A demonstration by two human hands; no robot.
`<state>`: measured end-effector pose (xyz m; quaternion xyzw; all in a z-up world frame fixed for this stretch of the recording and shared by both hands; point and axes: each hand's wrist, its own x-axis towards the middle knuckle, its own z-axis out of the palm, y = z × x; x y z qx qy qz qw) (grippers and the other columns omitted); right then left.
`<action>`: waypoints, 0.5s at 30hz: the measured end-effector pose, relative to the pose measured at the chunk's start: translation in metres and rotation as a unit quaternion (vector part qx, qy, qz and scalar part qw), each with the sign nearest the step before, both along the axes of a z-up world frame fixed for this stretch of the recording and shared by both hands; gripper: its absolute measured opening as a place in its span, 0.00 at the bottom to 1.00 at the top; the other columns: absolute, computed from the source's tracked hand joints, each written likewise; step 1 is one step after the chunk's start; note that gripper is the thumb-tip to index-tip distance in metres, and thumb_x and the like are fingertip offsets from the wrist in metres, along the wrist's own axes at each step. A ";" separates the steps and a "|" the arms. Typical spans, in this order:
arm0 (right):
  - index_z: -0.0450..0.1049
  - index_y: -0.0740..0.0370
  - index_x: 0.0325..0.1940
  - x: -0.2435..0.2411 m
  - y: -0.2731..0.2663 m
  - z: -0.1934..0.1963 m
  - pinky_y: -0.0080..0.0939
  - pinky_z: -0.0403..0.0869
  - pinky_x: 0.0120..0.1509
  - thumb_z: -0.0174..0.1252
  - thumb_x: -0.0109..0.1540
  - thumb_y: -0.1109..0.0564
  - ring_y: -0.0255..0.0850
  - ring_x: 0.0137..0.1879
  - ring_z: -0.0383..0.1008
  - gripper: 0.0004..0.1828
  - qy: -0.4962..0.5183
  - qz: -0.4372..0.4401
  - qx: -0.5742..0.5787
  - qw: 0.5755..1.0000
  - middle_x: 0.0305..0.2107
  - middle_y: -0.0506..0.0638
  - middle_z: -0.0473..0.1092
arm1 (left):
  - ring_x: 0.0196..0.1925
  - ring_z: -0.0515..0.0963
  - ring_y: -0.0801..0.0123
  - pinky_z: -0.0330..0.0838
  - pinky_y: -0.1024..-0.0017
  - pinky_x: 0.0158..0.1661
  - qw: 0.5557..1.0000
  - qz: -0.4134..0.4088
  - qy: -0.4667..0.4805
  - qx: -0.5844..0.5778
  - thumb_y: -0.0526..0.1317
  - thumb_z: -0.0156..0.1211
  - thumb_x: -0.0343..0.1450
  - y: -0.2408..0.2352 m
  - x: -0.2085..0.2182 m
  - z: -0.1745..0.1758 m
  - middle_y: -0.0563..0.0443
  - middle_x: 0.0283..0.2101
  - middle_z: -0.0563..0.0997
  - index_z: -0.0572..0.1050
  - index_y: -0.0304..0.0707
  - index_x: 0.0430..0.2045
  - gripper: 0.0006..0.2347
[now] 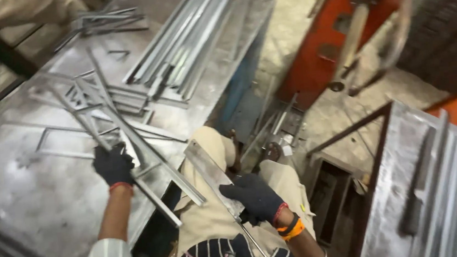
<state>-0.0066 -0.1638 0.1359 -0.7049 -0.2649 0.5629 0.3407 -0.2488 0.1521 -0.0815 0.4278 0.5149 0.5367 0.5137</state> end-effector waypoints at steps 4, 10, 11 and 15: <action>0.76 0.69 0.24 0.003 0.012 -0.035 0.40 0.70 0.21 0.62 0.61 0.44 0.41 0.16 0.72 0.24 -0.033 0.009 0.012 0.999 0.13 0.52 0.70 | 0.19 0.80 0.59 0.73 0.64 0.18 0.997 0.039 -0.068 -0.014 0.32 0.58 0.71 0.026 -0.102 -0.003 0.41 0.32 0.81 0.70 0.30 0.41 0.08; 0.81 0.74 0.44 0.008 0.021 -0.016 0.39 0.75 0.27 0.60 0.63 0.48 0.42 0.24 0.80 0.22 0.128 -0.090 0.098 0.983 0.25 0.59 0.81 | 0.45 0.80 0.41 0.72 0.50 0.42 0.870 0.103 0.466 0.125 0.48 0.63 0.79 0.045 -0.162 -0.026 0.30 0.45 0.82 0.75 0.24 0.47 0.19; 0.76 0.69 0.53 0.007 0.022 -0.010 0.40 0.77 0.32 0.59 0.62 0.51 0.43 0.29 0.81 0.22 0.175 -0.117 0.163 0.964 0.33 0.59 0.81 | 0.45 0.80 0.41 0.72 0.50 0.43 0.851 0.116 0.480 0.178 0.47 0.65 0.77 0.042 -0.149 -0.016 0.32 0.45 0.82 0.76 0.26 0.46 0.17; 0.65 0.68 0.68 0.016 0.032 -0.006 0.44 0.80 0.46 0.60 0.60 0.59 0.45 0.41 0.81 0.31 0.206 -0.167 0.298 0.917 0.46 0.61 0.78 | 0.46 0.81 0.45 0.74 0.53 0.47 0.826 0.048 0.482 0.286 0.39 0.62 0.76 0.054 -0.080 -0.020 0.39 0.42 0.82 0.80 0.34 0.39 0.06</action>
